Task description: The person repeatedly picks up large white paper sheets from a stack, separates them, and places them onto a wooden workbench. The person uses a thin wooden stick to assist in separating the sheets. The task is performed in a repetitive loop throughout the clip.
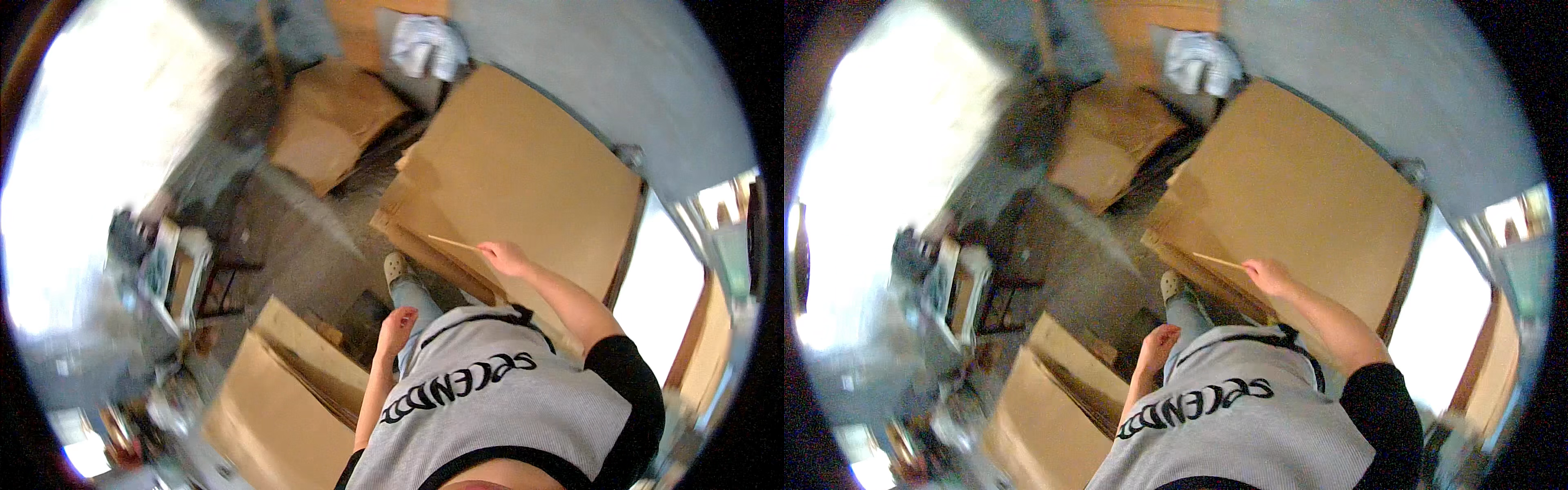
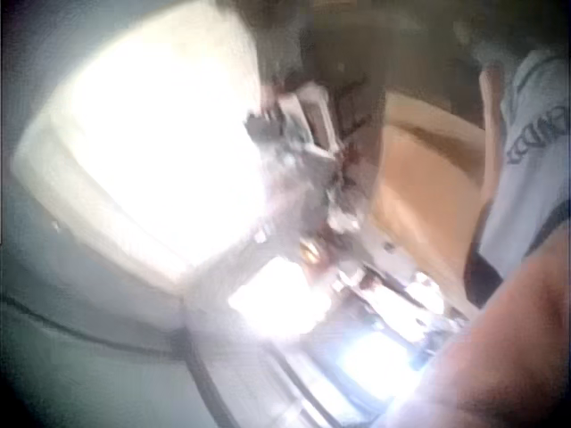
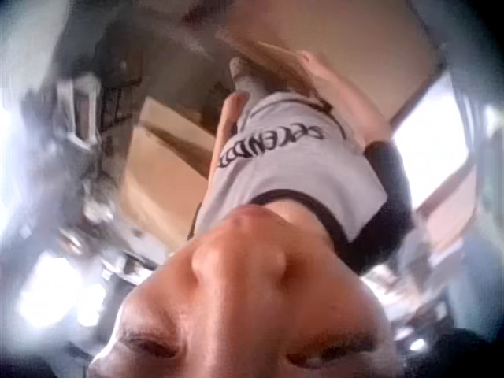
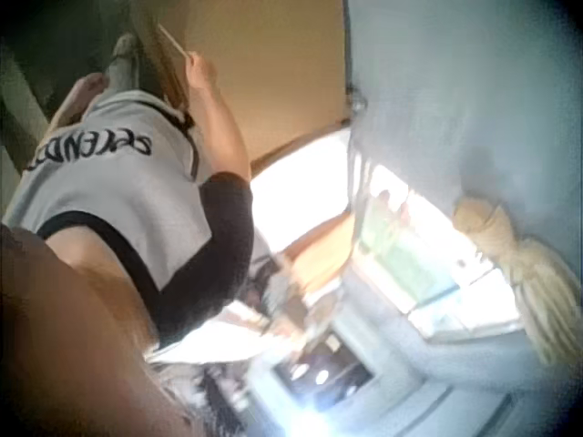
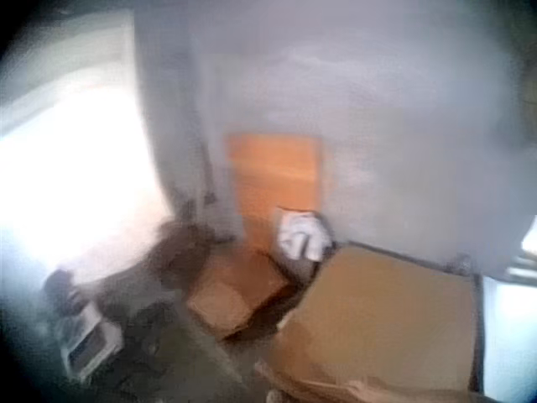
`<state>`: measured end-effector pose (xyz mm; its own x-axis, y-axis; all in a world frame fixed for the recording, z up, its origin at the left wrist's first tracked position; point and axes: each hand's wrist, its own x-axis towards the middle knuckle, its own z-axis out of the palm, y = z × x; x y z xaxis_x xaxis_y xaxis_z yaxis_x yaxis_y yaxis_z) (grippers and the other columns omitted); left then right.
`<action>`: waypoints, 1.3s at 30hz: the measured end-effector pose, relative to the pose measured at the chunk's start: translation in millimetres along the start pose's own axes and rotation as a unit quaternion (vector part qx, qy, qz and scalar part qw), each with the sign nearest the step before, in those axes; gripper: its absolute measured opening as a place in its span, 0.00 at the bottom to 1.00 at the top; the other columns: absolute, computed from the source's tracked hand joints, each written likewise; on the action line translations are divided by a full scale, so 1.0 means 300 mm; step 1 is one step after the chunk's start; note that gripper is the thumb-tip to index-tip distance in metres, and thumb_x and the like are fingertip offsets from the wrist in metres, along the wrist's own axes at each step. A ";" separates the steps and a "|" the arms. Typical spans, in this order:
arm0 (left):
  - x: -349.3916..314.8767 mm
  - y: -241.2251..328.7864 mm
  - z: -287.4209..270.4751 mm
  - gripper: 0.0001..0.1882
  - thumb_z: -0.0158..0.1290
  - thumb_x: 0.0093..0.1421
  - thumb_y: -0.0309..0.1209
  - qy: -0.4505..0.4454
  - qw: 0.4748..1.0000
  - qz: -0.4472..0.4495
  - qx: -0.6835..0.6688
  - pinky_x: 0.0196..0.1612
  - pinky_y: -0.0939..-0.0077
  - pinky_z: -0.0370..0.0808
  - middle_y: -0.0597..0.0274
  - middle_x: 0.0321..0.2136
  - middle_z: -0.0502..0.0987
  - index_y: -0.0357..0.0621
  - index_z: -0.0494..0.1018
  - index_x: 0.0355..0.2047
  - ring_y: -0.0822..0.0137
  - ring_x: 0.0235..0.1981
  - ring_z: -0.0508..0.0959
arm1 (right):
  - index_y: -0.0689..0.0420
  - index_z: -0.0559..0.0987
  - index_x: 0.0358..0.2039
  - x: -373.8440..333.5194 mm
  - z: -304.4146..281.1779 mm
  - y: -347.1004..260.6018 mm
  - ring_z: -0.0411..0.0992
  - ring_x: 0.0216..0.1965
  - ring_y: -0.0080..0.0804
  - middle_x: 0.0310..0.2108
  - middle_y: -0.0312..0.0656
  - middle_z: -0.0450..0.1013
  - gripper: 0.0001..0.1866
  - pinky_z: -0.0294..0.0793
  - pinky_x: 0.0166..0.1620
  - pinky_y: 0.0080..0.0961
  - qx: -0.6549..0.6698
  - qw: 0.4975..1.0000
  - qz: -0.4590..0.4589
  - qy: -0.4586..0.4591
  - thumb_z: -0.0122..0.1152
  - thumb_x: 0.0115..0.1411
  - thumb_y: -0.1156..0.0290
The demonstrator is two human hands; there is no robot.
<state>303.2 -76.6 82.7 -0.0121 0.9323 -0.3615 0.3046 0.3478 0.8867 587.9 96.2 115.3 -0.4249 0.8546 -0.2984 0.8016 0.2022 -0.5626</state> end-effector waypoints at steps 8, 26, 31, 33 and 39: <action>0.439 0.072 -0.455 0.09 0.46 0.56 0.28 -0.062 0.984 -0.076 -0.145 0.34 0.79 0.70 0.61 0.27 0.74 0.36 0.70 0.34 0.71 0.30 0.74 | 0.43 0.73 0.41 0.185 -0.082 -0.086 0.71 0.25 0.40 0.23 0.45 0.72 0.13 0.69 0.29 0.36 -0.021 0.983 0.158 0.088 0.45 0.55 0.67; 0.511 0.098 -0.512 0.07 0.47 0.57 0.28 -0.100 0.947 -0.287 -0.107 0.29 0.83 0.70 0.62 0.26 0.74 0.40 0.70 0.34 0.75 0.25 0.72 | 0.40 0.69 0.47 0.659 -0.238 0.231 0.70 0.26 0.37 0.28 0.42 0.72 0.20 0.71 0.29 0.34 0.035 0.945 0.298 0.129 0.39 0.56 0.75; 0.486 0.117 -0.452 0.08 0.47 0.57 0.29 -0.072 0.942 -0.325 -0.047 0.28 0.83 0.70 0.62 0.25 0.74 0.39 0.70 0.35 0.75 0.25 0.72 | 0.43 0.71 0.45 0.622 -0.312 0.282 0.71 0.28 0.34 0.28 0.43 0.72 0.19 0.71 0.32 0.32 0.066 0.934 0.343 0.073 0.40 0.56 0.75; 0.518 0.128 -0.405 0.08 0.48 0.57 0.30 -0.092 0.940 -0.318 -0.085 0.27 0.83 0.70 0.62 0.26 0.74 0.39 0.70 0.35 0.75 0.25 0.72 | 0.44 0.72 0.43 0.743 -0.313 0.221 0.71 0.29 0.34 0.28 0.42 0.72 0.17 0.71 0.33 0.32 0.135 0.925 0.340 0.105 0.40 0.56 0.74; 0.580 0.244 -0.298 0.09 0.49 0.56 0.30 -0.129 0.949 -0.282 -0.057 0.28 0.82 0.70 0.63 0.28 0.74 0.38 0.70 0.35 0.75 0.26 0.72 | 0.46 0.74 0.39 0.773 -0.315 0.212 0.71 0.32 0.36 0.30 0.41 0.72 0.14 0.71 0.32 0.35 0.024 0.939 0.340 0.037 0.42 0.56 0.71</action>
<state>238.3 120.0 110.3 0.0962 0.5434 -0.8339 0.2135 0.8071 0.5505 580.2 352.4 83.3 0.2096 0.8096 -0.5483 0.8570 -0.4221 -0.2957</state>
